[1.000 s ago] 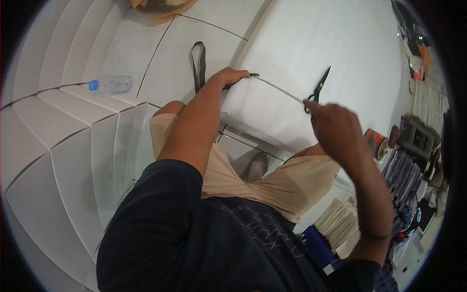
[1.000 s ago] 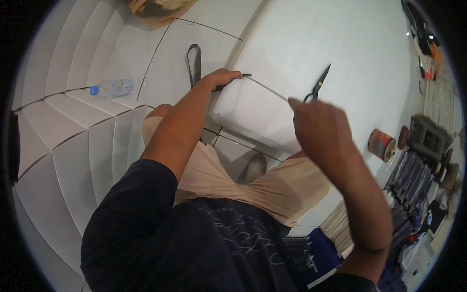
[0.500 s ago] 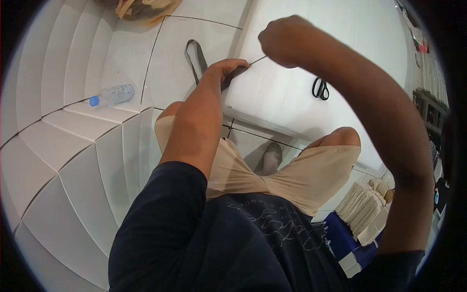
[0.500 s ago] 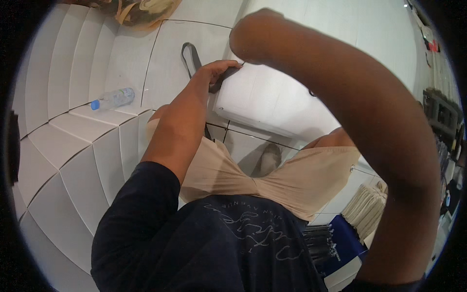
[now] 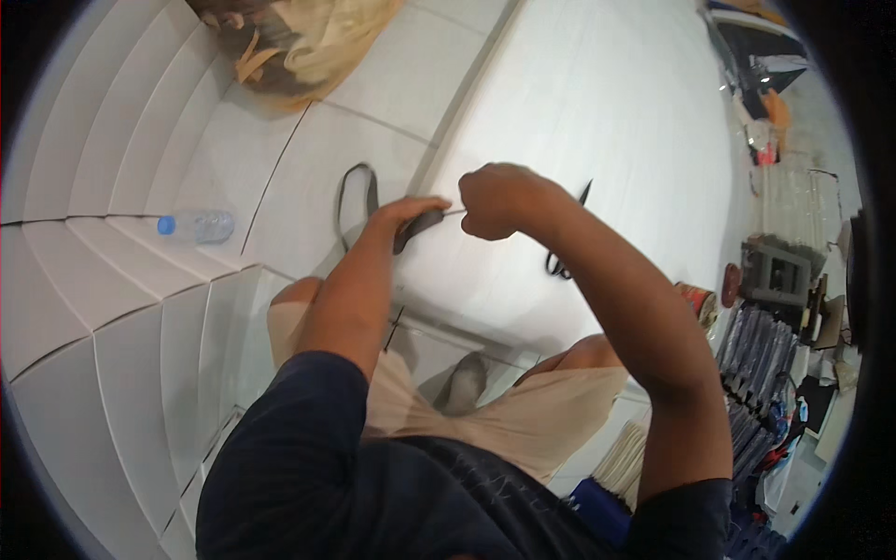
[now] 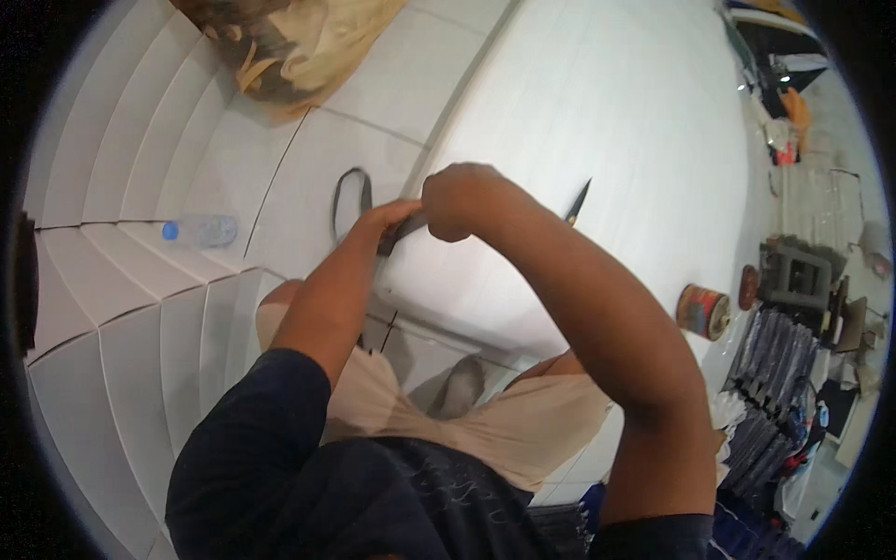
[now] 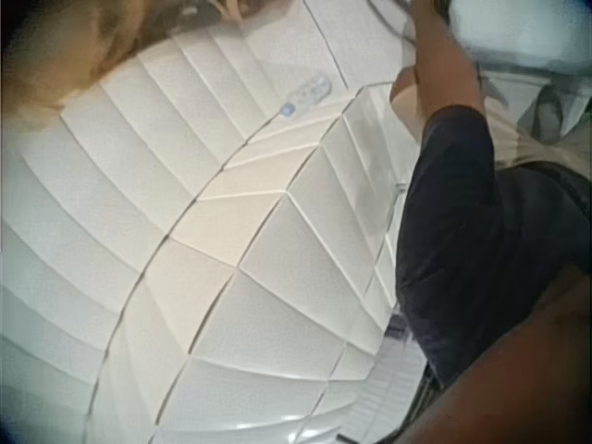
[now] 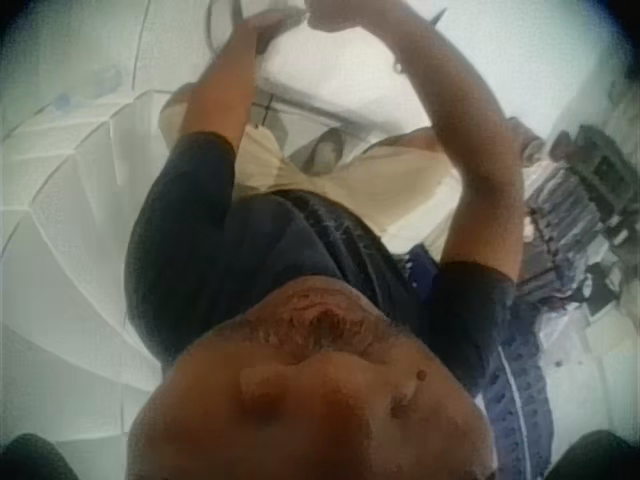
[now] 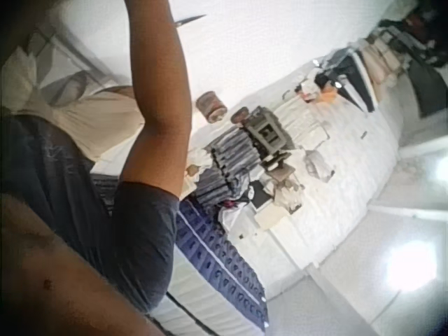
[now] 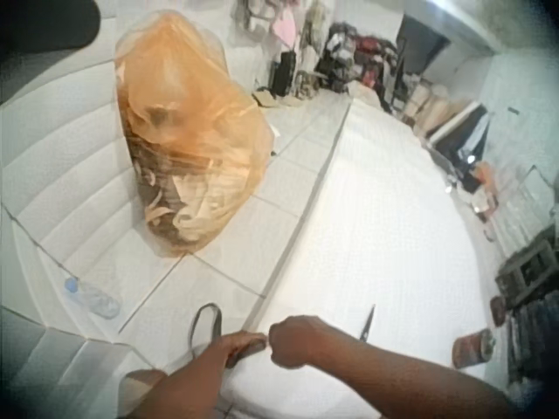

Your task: Measuring and cutting fabric straps on a large white textile surface.

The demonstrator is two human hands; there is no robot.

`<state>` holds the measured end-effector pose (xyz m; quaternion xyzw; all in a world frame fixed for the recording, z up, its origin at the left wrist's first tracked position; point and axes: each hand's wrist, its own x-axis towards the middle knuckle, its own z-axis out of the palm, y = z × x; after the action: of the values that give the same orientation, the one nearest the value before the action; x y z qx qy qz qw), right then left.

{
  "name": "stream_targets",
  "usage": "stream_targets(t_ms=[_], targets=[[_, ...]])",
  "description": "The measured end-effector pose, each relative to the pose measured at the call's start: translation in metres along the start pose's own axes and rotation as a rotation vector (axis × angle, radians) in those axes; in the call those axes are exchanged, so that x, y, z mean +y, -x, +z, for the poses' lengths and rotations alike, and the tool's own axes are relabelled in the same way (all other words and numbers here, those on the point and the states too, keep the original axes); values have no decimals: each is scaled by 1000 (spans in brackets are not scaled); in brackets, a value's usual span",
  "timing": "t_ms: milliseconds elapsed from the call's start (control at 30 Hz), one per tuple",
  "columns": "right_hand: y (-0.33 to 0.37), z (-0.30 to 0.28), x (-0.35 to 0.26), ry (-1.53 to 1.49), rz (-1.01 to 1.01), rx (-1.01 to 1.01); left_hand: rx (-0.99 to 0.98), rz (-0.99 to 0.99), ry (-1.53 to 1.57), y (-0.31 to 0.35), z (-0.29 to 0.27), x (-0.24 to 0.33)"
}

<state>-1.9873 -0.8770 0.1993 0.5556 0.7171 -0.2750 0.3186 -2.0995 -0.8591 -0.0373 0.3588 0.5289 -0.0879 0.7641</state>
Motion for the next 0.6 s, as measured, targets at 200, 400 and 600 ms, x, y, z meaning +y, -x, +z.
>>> stream_targets(t_ms=[200, 400, 600], targets=[[-6, 10, -17, 119, -73, 75, 25, 294, 47, -20, -32, -33], [1, 29, -15, 75, 64, 181, 60, 183, -45, 15, -14, -11], [-14, 34, -14, 105, 63, 248, 27, 396, -12, -13, -22, -22]])
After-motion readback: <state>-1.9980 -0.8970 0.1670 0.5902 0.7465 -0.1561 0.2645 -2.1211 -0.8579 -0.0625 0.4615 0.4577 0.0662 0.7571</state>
